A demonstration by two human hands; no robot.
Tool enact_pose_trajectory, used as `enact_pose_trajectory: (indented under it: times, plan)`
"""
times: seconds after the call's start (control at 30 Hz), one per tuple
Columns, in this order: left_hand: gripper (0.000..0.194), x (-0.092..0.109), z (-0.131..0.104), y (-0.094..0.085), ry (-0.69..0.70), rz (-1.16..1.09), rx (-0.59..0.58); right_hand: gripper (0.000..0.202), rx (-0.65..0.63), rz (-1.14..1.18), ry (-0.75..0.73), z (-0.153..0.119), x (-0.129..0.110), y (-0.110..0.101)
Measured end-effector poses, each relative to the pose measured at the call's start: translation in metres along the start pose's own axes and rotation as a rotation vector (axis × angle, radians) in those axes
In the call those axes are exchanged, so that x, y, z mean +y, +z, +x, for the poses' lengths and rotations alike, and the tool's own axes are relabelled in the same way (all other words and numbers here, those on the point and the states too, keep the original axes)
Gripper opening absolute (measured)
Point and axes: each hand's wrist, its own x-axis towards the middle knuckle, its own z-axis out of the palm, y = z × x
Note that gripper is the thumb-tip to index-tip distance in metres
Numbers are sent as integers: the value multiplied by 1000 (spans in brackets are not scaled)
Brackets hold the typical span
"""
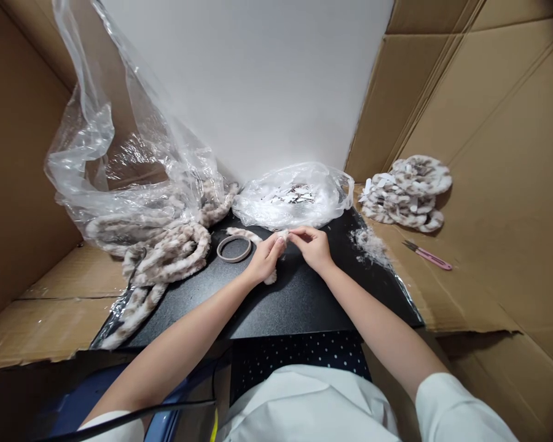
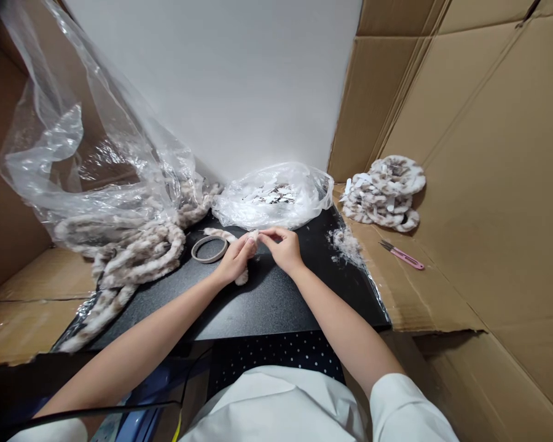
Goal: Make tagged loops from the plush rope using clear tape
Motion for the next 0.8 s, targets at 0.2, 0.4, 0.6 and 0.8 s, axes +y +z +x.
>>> enact_pose_trajectory:
  times: [0.2, 0.4, 0.6, 0.8]
  plan:
    - [44, 0, 0, -4, -48, 21, -57, 29, 149, 132, 136, 13, 5, -13]
    - [43, 8, -1, -3, -95, -95, -45, 36, -28, 175, 172, 12, 6, -9]
    - [46, 16, 7, -10, -147, -350, 140, 29, -256, -185, 29, 5, 6, -13]
    - [44, 12, 8, -20, -172, -407, 223, 5, -660, -843, -124, 1, -6, -10]
